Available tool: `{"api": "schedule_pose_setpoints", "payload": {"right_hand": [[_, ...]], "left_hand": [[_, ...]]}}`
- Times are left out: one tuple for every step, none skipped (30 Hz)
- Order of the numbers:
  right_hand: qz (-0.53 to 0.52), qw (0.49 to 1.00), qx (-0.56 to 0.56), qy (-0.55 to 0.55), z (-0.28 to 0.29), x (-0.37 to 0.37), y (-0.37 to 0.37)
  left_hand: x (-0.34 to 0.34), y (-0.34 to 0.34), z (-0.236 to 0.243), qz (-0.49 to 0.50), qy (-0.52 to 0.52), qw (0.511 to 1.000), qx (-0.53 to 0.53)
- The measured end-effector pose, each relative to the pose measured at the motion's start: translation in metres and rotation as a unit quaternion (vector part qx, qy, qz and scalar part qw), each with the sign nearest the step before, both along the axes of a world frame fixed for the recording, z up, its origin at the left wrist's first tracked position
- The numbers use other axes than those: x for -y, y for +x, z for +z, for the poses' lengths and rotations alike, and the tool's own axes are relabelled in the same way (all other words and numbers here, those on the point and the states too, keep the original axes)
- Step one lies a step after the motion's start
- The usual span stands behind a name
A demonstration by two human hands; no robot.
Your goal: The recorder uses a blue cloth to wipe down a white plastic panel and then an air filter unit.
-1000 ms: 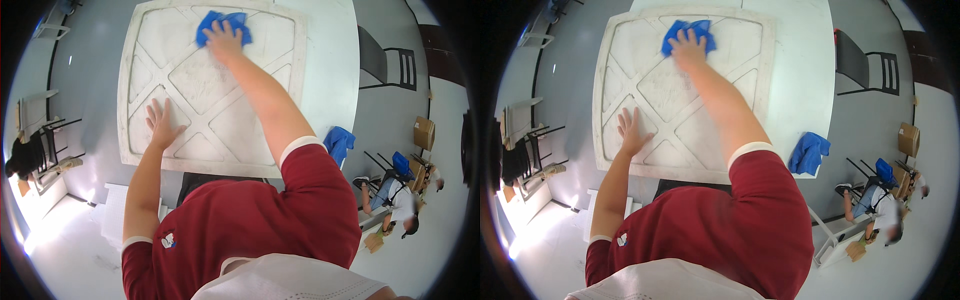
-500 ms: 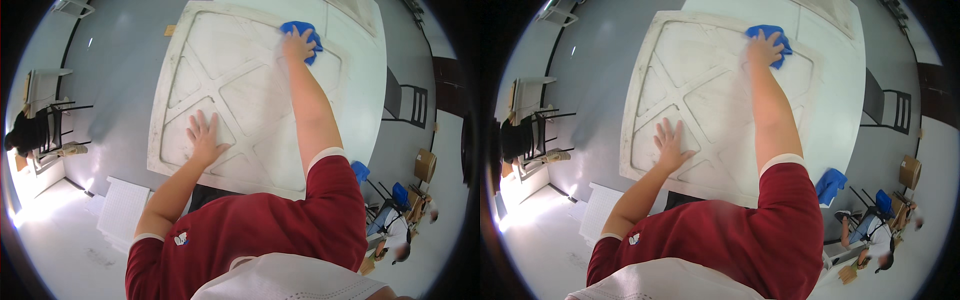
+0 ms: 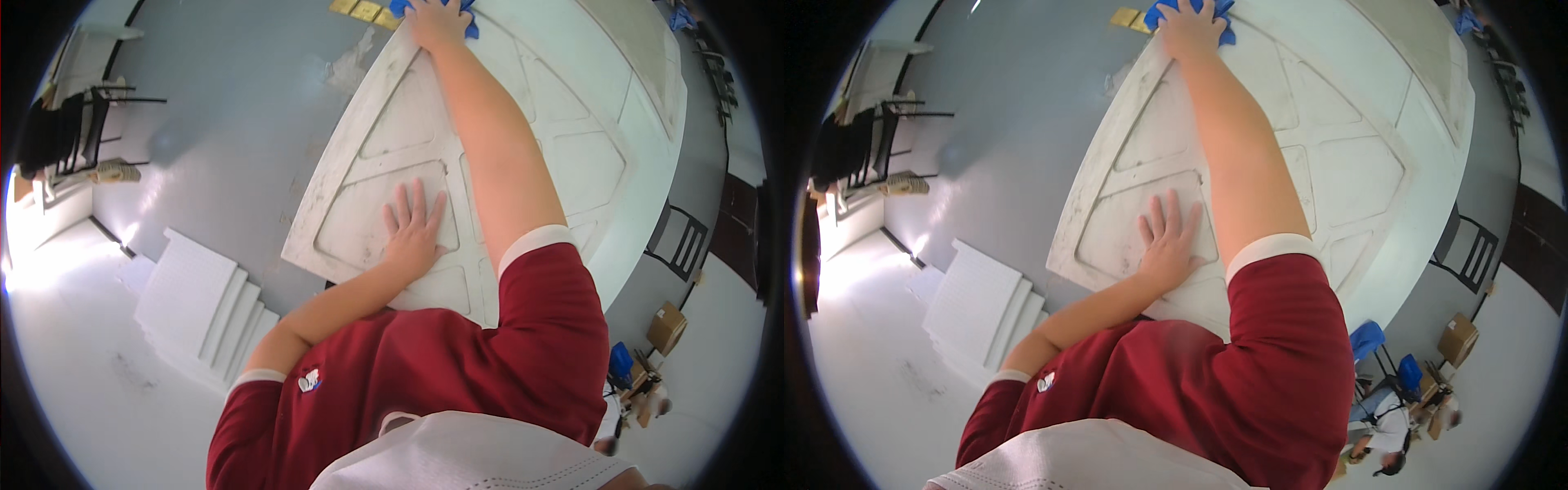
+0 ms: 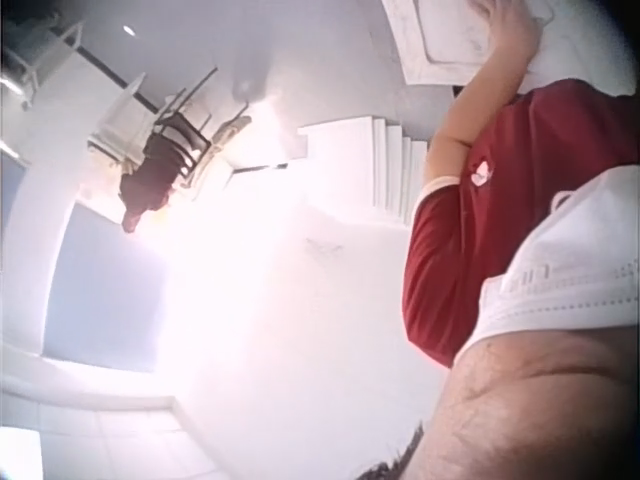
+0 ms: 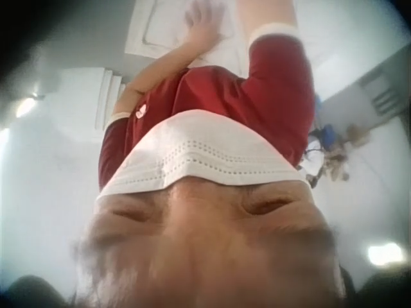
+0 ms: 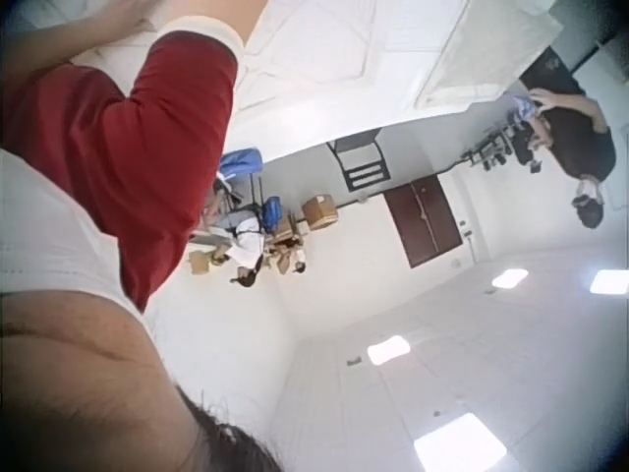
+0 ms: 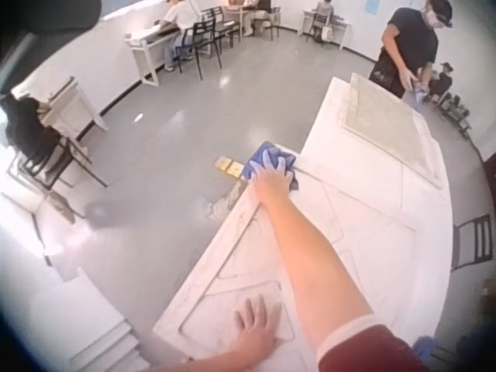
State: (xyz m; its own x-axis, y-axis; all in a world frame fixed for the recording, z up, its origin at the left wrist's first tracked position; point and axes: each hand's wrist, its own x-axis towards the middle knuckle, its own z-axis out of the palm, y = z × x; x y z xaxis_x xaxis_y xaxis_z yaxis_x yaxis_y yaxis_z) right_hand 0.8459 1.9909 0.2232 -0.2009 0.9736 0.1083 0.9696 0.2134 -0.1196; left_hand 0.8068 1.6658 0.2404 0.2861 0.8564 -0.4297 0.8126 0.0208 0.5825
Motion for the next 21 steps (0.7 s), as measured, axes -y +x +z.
{"api": "schedule_pose_setpoints", "payload": {"right_hand": [[0.008, 1.000, 0.004, -0.010, 0.003, 0.011, -0.003], [0.035, 0.999, 0.018, -0.019, 0.007, 0.023, -0.005], [0.062, 0.997, 0.033, -0.025, 0.012, 0.034, -0.006], [0.092, 0.996, -0.012, -0.017, 0.010, 0.054, -0.012], [0.102, 0.994, -0.014, -0.028, 0.005, 0.073, -0.020], [0.151, 0.988, -0.008, -0.018, 0.000, 0.093, -0.022], [0.199, 0.980, -0.004, -0.009, -0.007, 0.118, -0.024], [0.271, 0.962, -0.040, -0.017, -0.025, 0.144, -0.031], [0.341, 0.937, -0.077, -0.022, -0.037, 0.164, -0.040], [0.343, 0.936, -0.075, -0.023, -0.028, 0.180, -0.045], [0.357, 0.920, -0.142, -0.084, -0.017, 0.200, -0.050], [0.362, 0.898, -0.207, -0.143, -0.010, 0.212, -0.051], [0.365, 0.896, -0.207, -0.142, -0.002, 0.212, -0.053], [0.305, 0.921, -0.229, -0.080, 0.009, 0.208, -0.054], [0.236, 0.939, -0.248, -0.016, 0.016, 0.209, -0.054], [0.174, 0.956, -0.236, 0.017, 0.017, 0.214, -0.058], [0.168, 0.957, -0.237, 0.016, 0.012, 0.222, -0.060], [0.171, 0.966, -0.195, 0.012, 0.003, 0.230, -0.064], [0.178, 0.972, -0.151, 0.009, -0.004, 0.237, -0.069], [0.188, 0.965, -0.183, 0.006, -0.005, 0.248, -0.075], [0.211, 0.957, -0.197, -0.004, -0.006, 0.263, -0.082]], "left_hand": [[-0.003, -0.001, 0.001, 0.001, 0.010, 1.000, 0.002], [-0.004, -0.002, 0.001, 0.007, 0.001, 1.000, 0.006], [-0.007, -0.003, 0.001, 0.000, 0.003, 1.000, 0.005], [-0.005, -0.005, 0.001, -0.003, -0.001, 1.000, -0.001], [-0.004, -0.007, 0.001, 0.007, -0.012, 1.000, -0.002], [-0.006, -0.008, 0.003, 0.009, 0.006, 1.000, 0.009], [-0.003, -0.009, 0.004, 0.009, 0.023, 0.999, 0.020], [-0.002, -0.010, -0.003, 0.013, 0.020, 0.999, 0.023], [0.000, -0.009, -0.016, -0.007, 0.016, 1.000, 0.008], [0.002, -0.010, -0.018, -0.026, 0.011, 1.000, -0.006], [0.006, -0.015, -0.018, -0.023, 0.011, 1.000, -0.006], [0.009, -0.025, -0.012, -0.077, 0.042, 0.996, 0.019], [0.012, -0.038, -0.010, -0.128, 0.073, 0.988, 0.041], [0.017, -0.053, -0.011, -0.124, 0.074, 0.989, 0.038], [0.024, -0.070, -0.014, -0.128, 0.127, 0.977, 0.118], [0.035, -0.090, -0.014, -0.129, 0.177, 0.956, 0.197], [0.042, -0.114, -0.003, -0.099, 0.216, 0.945, 0.227], [0.046, -0.141, 0.007, -0.067, 0.258, 0.930, 0.254], [0.057, -0.163, 0.006, 0.037, 0.248, 0.940, 0.230], [0.067, -0.184, 0.002, 0.140, 0.235, 0.940, 0.204], [0.075, -0.207, 0.001, 0.176, 0.246, 0.941, 0.156]]}}
